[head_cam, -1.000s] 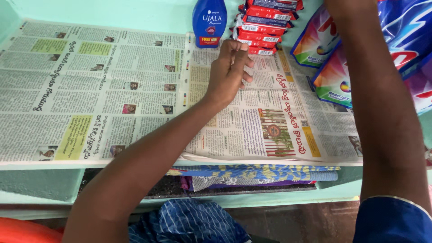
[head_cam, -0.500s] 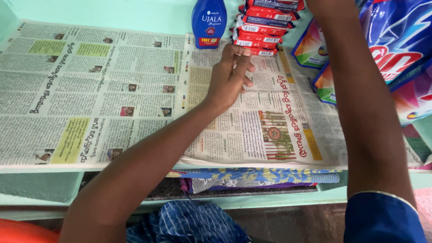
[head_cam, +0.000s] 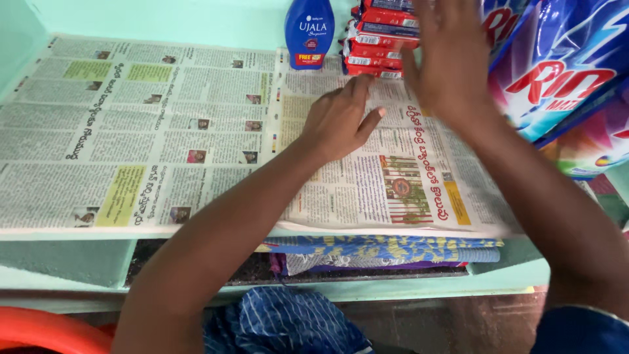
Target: The person transfers various household items, including small red boxes, blue sachets, and bottles of liquid detergent, from a red plastic basin to a table covered with newspapers. The person arranges the items into neat stacks and rows on the table surface.
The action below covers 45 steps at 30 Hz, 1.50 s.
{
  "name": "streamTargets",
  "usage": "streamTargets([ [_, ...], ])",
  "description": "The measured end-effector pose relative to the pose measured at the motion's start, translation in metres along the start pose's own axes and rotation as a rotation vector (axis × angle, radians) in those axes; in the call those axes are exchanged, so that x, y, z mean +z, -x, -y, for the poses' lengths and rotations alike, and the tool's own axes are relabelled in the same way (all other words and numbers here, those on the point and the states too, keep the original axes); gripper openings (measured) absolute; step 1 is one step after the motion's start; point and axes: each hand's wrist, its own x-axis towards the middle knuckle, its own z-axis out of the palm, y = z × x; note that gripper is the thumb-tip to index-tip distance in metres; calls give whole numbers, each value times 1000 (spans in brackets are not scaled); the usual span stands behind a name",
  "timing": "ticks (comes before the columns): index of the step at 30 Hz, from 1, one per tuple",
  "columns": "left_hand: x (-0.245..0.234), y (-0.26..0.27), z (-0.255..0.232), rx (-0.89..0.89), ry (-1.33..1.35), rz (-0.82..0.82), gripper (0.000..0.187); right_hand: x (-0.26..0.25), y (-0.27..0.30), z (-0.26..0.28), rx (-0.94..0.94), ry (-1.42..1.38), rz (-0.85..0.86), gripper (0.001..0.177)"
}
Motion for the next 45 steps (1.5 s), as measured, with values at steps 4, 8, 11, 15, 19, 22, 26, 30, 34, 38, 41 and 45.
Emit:
streamTargets([
  [4, 12, 7, 15, 40, -206, 128, 58, -14, 47, 45, 24, -179, 321, 82],
  [8, 18, 11, 24, -82, -261, 358, 70, -7, 89, 70, 102, -434, 528, 79],
  [11, 14, 20, 21, -130, -306, 436, 74, -7, 108, 79, 168, -487, 629, 73],
  [15, -5, 41, 13, -163, -362, 481, 79, -12, 117, 83, 162, -469, 676, 73],
  [19, -34, 78, 9, -141, -343, 487, 82, -15, 119, 92, 134, -472, 673, 74],
  [22, -56, 107, 5, -123, -332, 437, 81, -24, 118, 108, 72, -506, 669, 74],
  [26, -88, 156, -6, -126, -338, 274, 76, -38, 112, 144, 55, -512, 614, 70],
  [30, -115, 210, -25, -216, -448, 61, 73, -51, 110, 194, 62, -417, 513, 76],
  [34, -136, 269, -42, -299, -578, -105, 83, -56, 115, 256, 50, -417, 381, 81],
  [38, -146, 341, -46, -471, -593, -141, 90, -39, 131, 329, 1, -716, 289, 79],
  [41, -139, 420, -31, -702, -588, -117, 89, -6, 159, 407, -119, -1135, 375, 83],
  [45, -117, 543, -14, -994, -704, -104, 71, 32, 214, 535, -313, -1223, 589, 88],
])
